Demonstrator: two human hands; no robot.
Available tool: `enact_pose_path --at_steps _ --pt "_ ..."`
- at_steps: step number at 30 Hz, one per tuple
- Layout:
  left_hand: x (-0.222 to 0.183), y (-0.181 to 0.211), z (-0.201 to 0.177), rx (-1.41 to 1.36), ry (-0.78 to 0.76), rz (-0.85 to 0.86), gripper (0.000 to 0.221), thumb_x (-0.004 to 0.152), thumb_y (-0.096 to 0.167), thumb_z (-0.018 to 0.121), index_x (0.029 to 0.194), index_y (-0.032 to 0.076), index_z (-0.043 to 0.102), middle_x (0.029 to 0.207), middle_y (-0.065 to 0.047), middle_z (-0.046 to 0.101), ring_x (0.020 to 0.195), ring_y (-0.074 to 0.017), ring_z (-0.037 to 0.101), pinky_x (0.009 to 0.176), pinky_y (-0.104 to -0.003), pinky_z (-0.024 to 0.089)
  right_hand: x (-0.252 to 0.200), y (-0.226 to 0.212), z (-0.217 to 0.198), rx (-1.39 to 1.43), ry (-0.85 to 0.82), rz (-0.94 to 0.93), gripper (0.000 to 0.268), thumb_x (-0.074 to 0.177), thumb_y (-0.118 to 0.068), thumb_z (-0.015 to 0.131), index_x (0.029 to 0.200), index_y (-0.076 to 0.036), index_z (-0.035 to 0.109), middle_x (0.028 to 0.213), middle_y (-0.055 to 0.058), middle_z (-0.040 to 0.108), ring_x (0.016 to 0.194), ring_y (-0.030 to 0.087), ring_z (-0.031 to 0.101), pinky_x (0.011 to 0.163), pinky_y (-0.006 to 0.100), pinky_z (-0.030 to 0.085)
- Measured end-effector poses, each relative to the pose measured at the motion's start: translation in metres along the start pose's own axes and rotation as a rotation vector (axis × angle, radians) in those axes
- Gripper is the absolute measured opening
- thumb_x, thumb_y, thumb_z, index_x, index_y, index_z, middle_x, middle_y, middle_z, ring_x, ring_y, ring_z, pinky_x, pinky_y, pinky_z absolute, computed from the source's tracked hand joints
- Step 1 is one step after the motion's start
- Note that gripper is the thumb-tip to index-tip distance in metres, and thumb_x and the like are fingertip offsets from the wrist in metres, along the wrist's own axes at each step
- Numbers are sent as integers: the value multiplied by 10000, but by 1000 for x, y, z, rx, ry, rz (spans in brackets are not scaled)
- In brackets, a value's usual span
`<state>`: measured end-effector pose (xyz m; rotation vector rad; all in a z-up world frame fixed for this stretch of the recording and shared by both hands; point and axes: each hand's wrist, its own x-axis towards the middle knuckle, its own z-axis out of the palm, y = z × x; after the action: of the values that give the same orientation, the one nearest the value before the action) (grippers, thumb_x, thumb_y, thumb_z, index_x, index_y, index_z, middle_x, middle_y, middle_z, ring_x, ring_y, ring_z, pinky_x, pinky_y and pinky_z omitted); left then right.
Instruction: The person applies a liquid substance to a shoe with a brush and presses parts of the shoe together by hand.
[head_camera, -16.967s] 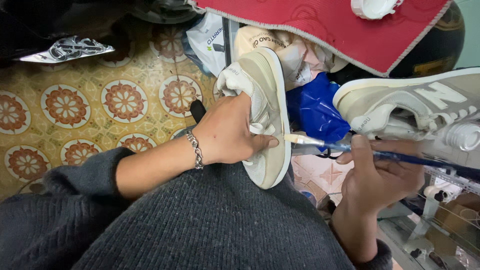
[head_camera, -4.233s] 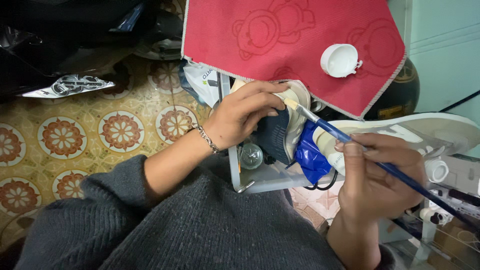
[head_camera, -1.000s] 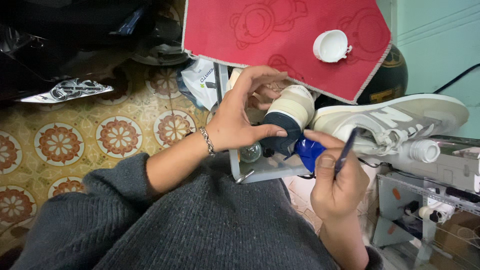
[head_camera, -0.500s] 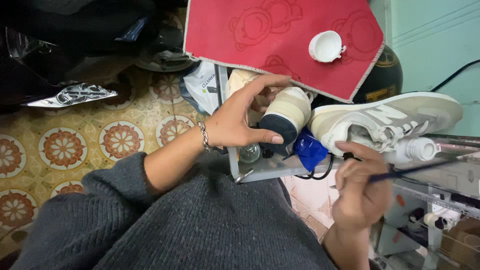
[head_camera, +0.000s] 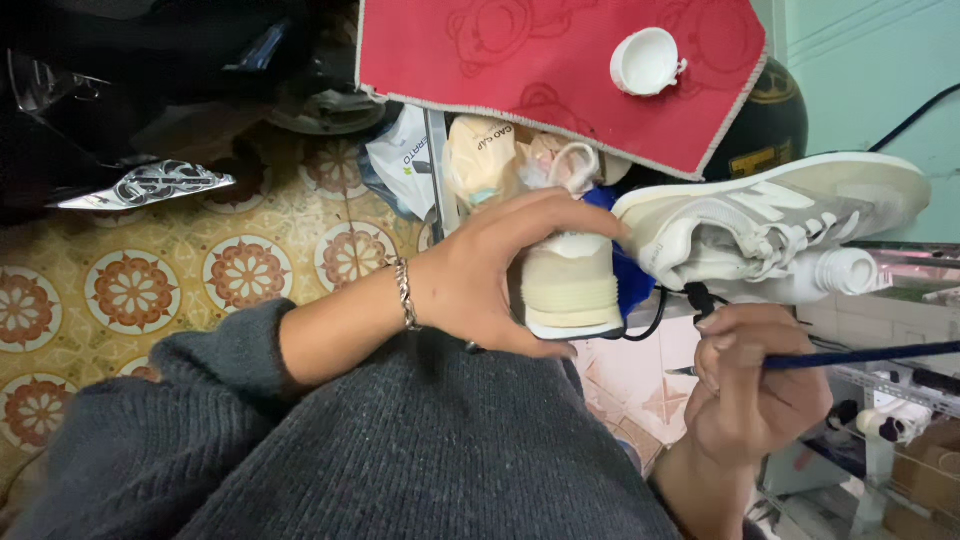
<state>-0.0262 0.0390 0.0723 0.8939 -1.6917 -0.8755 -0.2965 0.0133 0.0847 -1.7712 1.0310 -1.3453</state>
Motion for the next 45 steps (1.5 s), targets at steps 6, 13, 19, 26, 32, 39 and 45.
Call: enact_pose_path --at_steps 6,13,19,26,32,39,45 --pt "-1 15 12 59 205 215 774 754 611 825 1289 90 619 996 -24 540 849 -171 455 771 -294 371 -7 19 -7 -11 -153 -166 33 904 54 632 889 34 610 693 132 630 614 225 644 548 279 520" --pt "-10 21 39 55 191 -5 661 972 464 632 1478 73 462 1285 -68 493 1060 -239 402 1017 -352 393 -23 6 17 -129 -100 175 497 790 -127 843 1194 14 590 748 41 571 598 73 452 572 206 398" --pt "-11 26 40 -22 282 -58 459 1038 337 578 1407 69 526 1123 -77 524 1005 -223 521 917 -328 437 -12 -1 26 -235 -14 183 434 843 -104 870 1190 -19 624 736 32 580 634 78 529 633 218 450" --pt "-20 33 35 -194 450 -347 498 898 255 755 1282 103 477 1209 -57 518 1143 -168 532 1023 -267 418 2 4 46 -142 -218 198 252 948 -94 721 1173 15 692 1152 138 701 1051 201 683 943 289 558" --pt "-34 14 35 -242 439 -424 512 991 337 589 1375 109 339 1234 -51 436 1052 -146 471 938 -275 419 10 14 63 -142 -296 219 257 933 -101 759 1172 -12 723 1165 110 730 1107 200 697 1017 297 530" --pt "-31 -2 35 -335 497 -385 523 990 228 643 1378 43 346 1243 -201 474 1258 -337 451 1106 -533 353 25 13 78 -38 -236 147 184 925 -40 802 1099 14 778 913 142 726 800 132 619 756 317 527" --pt "-30 -10 31 -365 486 -394 522 975 196 665 1388 60 377 1270 -195 496 1286 -319 457 1091 -518 379 24 14 78 -125 -232 126 144 972 -68 759 1097 -6 793 882 130 735 826 149 667 790 323 530"
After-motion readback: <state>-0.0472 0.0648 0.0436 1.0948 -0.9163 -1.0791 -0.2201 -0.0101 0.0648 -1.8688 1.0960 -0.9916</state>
